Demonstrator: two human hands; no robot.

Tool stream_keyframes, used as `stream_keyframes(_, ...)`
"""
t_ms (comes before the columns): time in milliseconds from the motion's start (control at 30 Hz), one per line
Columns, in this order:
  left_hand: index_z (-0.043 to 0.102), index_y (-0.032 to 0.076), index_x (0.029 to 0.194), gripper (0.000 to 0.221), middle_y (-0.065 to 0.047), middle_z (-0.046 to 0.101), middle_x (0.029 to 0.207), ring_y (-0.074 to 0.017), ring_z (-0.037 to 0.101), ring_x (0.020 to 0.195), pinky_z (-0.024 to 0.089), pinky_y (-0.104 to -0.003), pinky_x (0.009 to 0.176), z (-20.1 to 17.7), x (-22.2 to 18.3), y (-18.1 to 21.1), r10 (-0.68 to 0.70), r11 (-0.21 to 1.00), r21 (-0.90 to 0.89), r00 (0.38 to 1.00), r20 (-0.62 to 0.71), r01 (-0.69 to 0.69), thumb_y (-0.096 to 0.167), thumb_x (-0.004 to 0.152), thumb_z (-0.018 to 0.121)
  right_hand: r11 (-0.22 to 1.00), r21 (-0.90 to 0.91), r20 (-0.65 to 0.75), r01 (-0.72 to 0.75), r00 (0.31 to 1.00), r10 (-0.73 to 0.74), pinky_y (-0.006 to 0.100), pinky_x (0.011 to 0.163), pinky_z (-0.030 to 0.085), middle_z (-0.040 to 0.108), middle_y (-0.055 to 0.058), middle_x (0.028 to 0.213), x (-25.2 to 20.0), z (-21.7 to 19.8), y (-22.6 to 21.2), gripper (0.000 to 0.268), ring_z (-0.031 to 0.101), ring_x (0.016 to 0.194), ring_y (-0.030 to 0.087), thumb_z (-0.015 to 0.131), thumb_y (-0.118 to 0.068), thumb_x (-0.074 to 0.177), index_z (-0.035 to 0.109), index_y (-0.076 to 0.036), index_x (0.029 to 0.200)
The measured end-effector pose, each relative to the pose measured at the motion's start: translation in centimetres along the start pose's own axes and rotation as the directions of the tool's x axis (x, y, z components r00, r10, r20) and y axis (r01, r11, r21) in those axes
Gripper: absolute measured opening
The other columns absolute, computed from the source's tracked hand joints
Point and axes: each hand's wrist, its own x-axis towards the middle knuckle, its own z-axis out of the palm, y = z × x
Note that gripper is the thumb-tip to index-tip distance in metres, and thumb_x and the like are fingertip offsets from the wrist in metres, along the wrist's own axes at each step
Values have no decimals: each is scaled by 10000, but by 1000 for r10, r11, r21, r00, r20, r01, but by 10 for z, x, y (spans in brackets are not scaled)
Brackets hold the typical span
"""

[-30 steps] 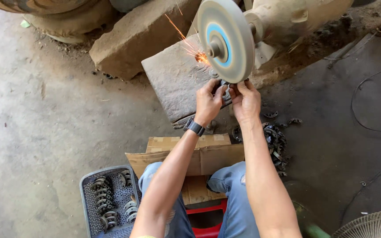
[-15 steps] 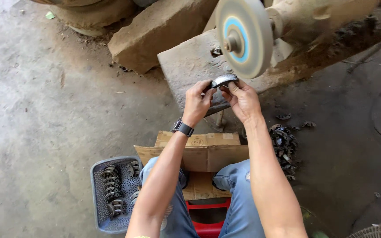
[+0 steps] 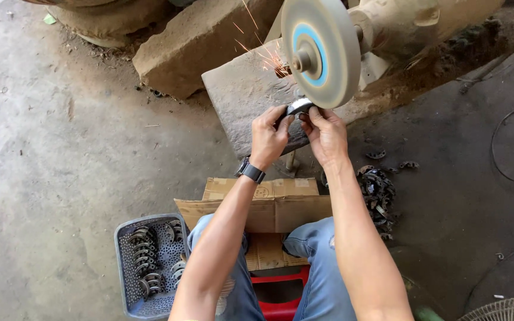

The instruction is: Grinding motorcycle brake components using a bench grinder.

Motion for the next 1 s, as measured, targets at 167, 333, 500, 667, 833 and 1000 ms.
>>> stream_keyframes(167,708,-4,1078,210,-170,707,910,-346,698,807,534,-398,724,25,3,-4,94,996,-3,995,-12,-94,56,877,727,999,11,-68,47,997,-47,281,776,557,711,64,1050,1,-16,-8,229,675,913,171,676,-95,1003,674,-18,1219)
stream_keyframes(333,708,-4,1072,208,-176,711,934,-366,701,863,544,-403,764,16,2,-6,137,990,12,990,-35,-137,45,871,727,998,48,-94,44,995,-40,281,767,555,720,64,1066,2,-14,-1,229,671,911,165,668,-111,1006,665,-26,1218)
stream_keyframes(500,716,2,1079,217,-177,708,900,-355,704,798,537,-407,718,4,-1,-4,21,1000,2,999,-26,-21,69,873,737,999,41,-22,3,1000,-2,282,785,551,709,51,1074,4,-9,8,228,662,914,162,657,-115,1020,658,-43,1237)
stream_keyframes(667,713,4,1073,221,-177,710,916,-366,698,839,535,-402,743,33,4,-7,120,993,-5,993,-23,-120,64,863,747,996,65,-89,64,994,-58,283,769,544,712,56,1066,-1,-21,-8,216,662,906,163,652,-110,1022,662,-40,1226)
stream_keyframes(833,702,-3,1077,224,-175,709,934,-356,695,838,544,-387,752,16,0,-9,119,993,-13,992,-31,-120,52,864,742,995,64,-50,71,996,-68,276,767,538,712,57,1071,6,-20,5,206,658,911,158,655,-109,1032,663,-25,1220)
stream_keyframes(1000,699,-9,1112,221,-161,703,930,-283,709,757,556,-354,673,-15,-9,-20,27,1000,-13,999,-18,-28,52,900,708,999,13,48,-53,997,52,292,782,570,702,54,1087,2,5,12,195,685,944,184,635,-104,1029,653,-58,1217)
